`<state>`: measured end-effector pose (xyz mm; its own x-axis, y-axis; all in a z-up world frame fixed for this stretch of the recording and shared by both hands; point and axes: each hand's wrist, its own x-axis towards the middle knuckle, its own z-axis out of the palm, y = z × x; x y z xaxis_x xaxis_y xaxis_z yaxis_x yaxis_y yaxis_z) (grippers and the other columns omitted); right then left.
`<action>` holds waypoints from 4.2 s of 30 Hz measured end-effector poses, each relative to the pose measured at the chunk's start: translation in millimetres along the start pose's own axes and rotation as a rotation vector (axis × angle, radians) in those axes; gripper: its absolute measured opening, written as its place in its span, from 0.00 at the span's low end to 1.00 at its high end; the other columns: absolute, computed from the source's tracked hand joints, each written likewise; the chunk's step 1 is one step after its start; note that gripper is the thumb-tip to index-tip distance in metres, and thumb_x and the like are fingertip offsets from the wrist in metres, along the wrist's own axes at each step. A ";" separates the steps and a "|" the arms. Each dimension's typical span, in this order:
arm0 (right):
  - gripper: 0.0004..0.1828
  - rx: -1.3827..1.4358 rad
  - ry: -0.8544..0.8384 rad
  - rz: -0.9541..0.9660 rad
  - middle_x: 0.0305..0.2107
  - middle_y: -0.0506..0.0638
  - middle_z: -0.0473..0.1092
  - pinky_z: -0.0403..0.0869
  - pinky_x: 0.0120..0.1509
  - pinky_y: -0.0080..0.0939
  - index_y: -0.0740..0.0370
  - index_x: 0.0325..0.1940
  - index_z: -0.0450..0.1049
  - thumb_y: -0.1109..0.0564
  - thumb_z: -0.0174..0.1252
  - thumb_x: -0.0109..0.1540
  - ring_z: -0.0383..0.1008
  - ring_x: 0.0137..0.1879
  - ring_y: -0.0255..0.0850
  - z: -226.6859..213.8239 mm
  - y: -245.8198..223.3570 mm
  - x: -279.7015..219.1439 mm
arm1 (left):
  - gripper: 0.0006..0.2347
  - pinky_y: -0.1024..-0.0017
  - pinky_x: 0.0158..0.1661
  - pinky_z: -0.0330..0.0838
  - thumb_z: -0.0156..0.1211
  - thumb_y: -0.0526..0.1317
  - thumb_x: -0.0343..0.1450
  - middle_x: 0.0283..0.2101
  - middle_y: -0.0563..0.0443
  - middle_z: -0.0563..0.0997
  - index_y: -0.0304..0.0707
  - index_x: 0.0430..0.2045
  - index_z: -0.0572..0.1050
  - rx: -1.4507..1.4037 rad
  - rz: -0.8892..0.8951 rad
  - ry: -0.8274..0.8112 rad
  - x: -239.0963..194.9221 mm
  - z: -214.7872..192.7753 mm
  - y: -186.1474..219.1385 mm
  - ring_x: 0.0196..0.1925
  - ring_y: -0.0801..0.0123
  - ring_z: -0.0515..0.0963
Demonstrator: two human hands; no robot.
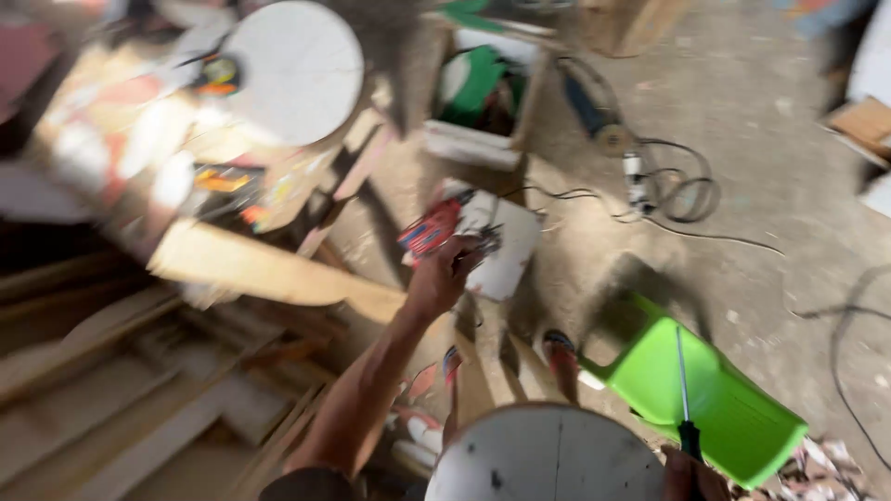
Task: The person uses a manual screwdriver to poke holes into a circular white board along pre-drawn lines.
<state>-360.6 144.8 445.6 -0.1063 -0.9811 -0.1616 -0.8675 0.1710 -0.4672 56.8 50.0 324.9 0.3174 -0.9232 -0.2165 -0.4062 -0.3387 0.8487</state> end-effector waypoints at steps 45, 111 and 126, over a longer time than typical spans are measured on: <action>0.30 0.240 -0.769 -0.372 0.39 0.55 0.77 0.76 0.46 0.52 0.56 0.53 0.77 0.28 0.64 0.65 0.79 0.47 0.52 -71.2 -26.4 82.5 | 0.04 0.67 0.40 0.79 0.63 0.38 0.73 0.35 0.48 0.82 0.41 0.36 0.83 -0.043 -0.202 0.506 -317.7 156.2 272.2 0.39 0.58 0.85; 0.37 0.165 -0.837 -0.937 0.42 0.57 0.78 0.75 0.50 0.58 0.60 0.75 0.60 0.53 0.63 0.63 0.77 0.49 0.60 -156.5 -28.5 34.8 | 0.26 0.51 0.46 0.73 0.62 0.35 0.69 0.36 0.39 0.79 0.41 0.64 0.61 0.048 0.109 0.490 -336.8 192.4 284.8 0.41 0.42 0.84; 0.34 0.372 -0.975 -0.894 0.50 0.57 0.76 0.64 0.66 0.52 0.60 0.70 0.67 0.64 0.41 0.58 0.72 0.62 0.56 -134.0 0.5 70.9 | 0.27 0.62 0.38 0.73 0.66 0.36 0.62 0.28 0.51 0.75 0.47 0.59 0.70 0.170 0.170 0.509 -328.0 214.1 248.7 0.30 0.56 0.82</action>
<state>-433.7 63.2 550.4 0.9299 -0.3347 -0.1528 -0.2629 -0.3137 -0.9124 -331.8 229.8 503.6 0.5917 -0.7776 0.2127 -0.6068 -0.2560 0.7525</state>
